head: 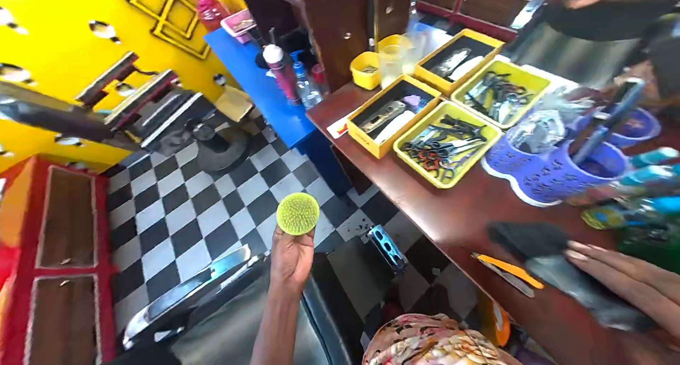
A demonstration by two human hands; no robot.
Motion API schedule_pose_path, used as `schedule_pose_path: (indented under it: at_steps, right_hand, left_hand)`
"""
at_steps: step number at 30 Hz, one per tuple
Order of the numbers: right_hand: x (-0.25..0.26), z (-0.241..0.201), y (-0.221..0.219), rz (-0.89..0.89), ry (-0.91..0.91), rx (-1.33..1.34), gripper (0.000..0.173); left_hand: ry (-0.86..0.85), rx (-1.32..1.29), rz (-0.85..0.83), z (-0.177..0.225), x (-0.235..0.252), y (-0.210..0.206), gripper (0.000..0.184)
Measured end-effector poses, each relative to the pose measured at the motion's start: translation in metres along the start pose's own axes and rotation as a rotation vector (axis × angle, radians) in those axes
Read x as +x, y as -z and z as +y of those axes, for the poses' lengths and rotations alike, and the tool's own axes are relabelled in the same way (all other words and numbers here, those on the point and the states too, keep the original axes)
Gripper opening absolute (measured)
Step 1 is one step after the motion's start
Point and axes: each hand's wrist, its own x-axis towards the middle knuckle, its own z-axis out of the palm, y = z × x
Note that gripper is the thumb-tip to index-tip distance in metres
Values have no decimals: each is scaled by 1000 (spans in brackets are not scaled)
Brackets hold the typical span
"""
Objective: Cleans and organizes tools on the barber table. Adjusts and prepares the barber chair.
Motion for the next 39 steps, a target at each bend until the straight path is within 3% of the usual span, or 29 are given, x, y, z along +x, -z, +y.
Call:
schedule_pose_path:
  at_steps: [3, 7, 11, 14, 19, 22, 25, 28, 33, 36, 39]
  right_hand:
    - [21, -31, -42, 267, 27, 156, 35]
    - [28, -45, -53, 178, 137, 234, 43]
    - [-26, -11, -48, 188, -23, 140, 44]
    - [-69, 12, -45, 294, -240, 42, 38]
    - [-110, 33, -43, 350, -475, -170, 43]
    - [-113, 41, -48, 327, -480, -192, 48]
    - [-84, 48, -56, 314, -355, -115, 48]
    - [-22, 59, -75, 208, -126, 54, 48]
    - [60, 113, -121, 99, 123, 139, 45]
    - [40, 124, -110, 80, 77, 176, 49]
    - [-21, 129, -88, 96, -68, 234, 54]
  left_hand:
    - [37, 253, -109, -39, -25, -33, 24]
    - [90, 583, -469, -100, -61, -78, 20]
    - [172, 792, -635, -136, -60, -113, 19]
    - [219, 860, -604, -149, -57, -134, 19]
    - [-93, 790, -275, -138, -40, -135, 19]
    - [-126, 802, -148, -123, -32, -121, 22]
    - [-85, 841, -182, -120, -35, -119, 19]
    - [-188, 906, -393, -129, -44, -144, 18]
    - [-595, 1218, -886, -164, -42, -223, 19]
    - [-686, 1375, -985, -199, -31, -227, 19]
    - [-701, 1531, -1044, -224, -30, -212, 19]
